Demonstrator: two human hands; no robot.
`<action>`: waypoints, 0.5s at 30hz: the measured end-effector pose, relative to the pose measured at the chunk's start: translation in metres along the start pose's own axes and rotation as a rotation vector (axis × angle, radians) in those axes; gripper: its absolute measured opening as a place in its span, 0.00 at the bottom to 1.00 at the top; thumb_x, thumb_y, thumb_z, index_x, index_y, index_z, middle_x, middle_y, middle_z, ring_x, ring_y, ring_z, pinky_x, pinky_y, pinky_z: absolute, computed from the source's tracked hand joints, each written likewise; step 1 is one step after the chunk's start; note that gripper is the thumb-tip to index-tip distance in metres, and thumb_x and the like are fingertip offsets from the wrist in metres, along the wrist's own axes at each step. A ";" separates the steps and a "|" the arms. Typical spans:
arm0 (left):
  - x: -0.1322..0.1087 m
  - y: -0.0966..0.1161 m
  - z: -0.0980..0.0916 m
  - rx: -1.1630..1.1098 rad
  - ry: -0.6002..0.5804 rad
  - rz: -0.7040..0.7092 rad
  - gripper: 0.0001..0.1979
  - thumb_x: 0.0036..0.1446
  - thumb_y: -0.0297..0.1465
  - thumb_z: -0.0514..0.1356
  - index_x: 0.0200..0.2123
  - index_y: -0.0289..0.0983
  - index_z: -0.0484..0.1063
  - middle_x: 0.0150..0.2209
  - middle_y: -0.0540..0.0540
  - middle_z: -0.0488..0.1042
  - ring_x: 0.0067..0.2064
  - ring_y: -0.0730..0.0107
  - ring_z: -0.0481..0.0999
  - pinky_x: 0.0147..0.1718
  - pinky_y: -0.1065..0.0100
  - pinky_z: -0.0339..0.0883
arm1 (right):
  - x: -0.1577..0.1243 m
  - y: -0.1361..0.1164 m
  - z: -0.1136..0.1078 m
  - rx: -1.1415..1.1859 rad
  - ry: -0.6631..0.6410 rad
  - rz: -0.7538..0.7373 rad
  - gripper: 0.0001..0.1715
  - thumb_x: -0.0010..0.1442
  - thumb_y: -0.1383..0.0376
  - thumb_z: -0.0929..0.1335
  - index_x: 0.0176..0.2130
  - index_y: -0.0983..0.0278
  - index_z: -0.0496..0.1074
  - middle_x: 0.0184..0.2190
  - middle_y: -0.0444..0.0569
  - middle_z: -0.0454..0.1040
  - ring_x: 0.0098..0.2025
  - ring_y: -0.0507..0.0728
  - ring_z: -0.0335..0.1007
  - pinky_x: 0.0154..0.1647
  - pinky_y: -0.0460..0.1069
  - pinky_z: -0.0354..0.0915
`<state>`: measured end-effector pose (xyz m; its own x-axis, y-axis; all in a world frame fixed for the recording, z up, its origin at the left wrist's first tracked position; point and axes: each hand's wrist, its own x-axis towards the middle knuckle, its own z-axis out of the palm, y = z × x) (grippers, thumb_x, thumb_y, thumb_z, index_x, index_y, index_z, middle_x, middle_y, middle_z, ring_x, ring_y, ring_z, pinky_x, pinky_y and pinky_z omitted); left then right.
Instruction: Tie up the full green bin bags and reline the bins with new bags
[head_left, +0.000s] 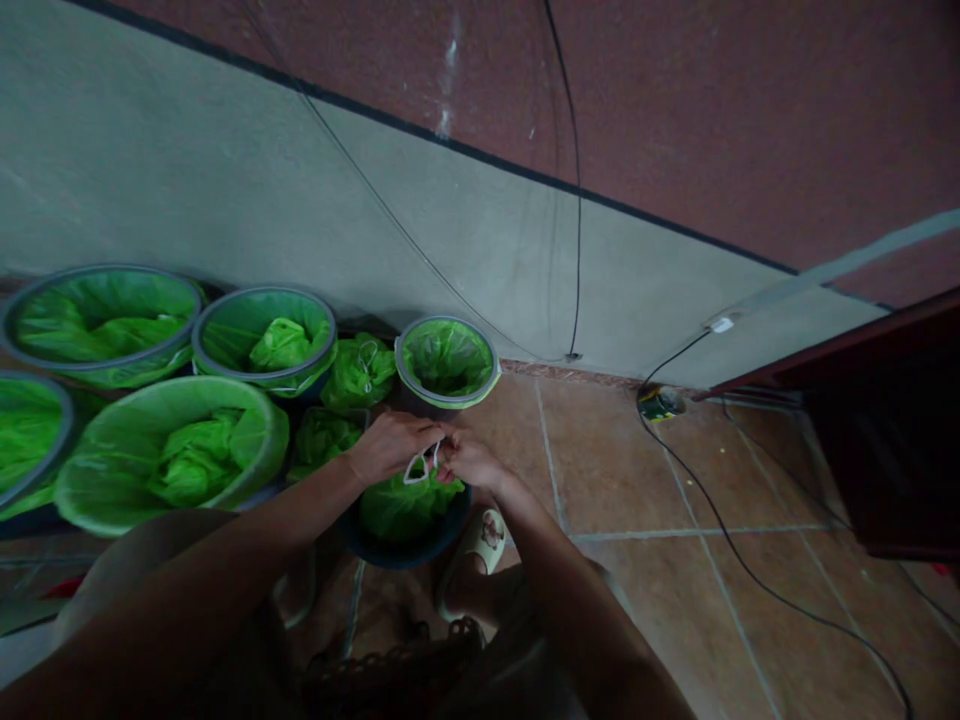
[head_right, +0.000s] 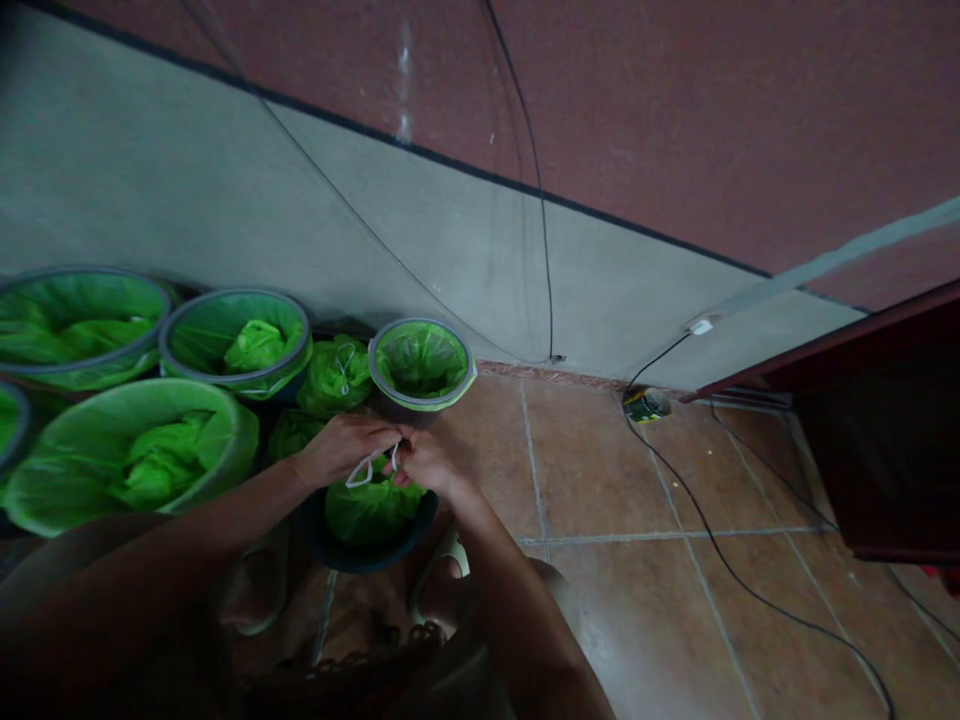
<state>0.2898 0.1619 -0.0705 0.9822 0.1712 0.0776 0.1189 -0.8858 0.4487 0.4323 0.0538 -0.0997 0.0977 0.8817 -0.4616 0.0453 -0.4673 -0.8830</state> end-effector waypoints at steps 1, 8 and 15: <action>0.000 0.001 0.001 0.043 0.028 0.003 0.08 0.62 0.32 0.55 0.38 0.38 0.74 0.37 0.44 0.76 0.39 0.66 0.74 0.40 0.68 0.62 | 0.001 0.002 0.000 0.018 -0.003 -0.026 0.13 0.55 0.68 0.65 0.42 0.61 0.71 0.24 0.41 0.75 0.19 0.50 0.69 0.21 0.44 0.65; -0.003 0.001 0.001 0.194 0.133 -0.120 0.20 0.67 0.39 0.47 0.33 0.36 0.74 0.31 0.44 0.74 0.33 0.67 0.73 0.31 0.67 0.59 | 0.005 0.004 -0.005 -0.179 0.189 -0.124 0.12 0.62 0.66 0.62 0.38 0.64 0.75 0.30 0.44 0.77 0.26 0.49 0.72 0.29 0.42 0.65; -0.012 -0.029 -0.011 0.053 -0.051 -0.496 0.17 0.59 0.40 0.55 0.23 0.38 0.73 0.25 0.46 0.73 0.30 0.64 0.72 0.27 0.67 0.53 | -0.012 -0.005 -0.024 -0.813 0.417 0.099 0.12 0.62 0.63 0.66 0.34 0.66 0.79 0.31 0.54 0.79 0.36 0.56 0.73 0.36 0.46 0.63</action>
<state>0.2726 0.1903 -0.0753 0.8111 0.5570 -0.1784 0.5794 -0.7238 0.3747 0.4549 0.0444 -0.0876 0.4820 0.8142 -0.3238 0.6873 -0.5805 -0.4365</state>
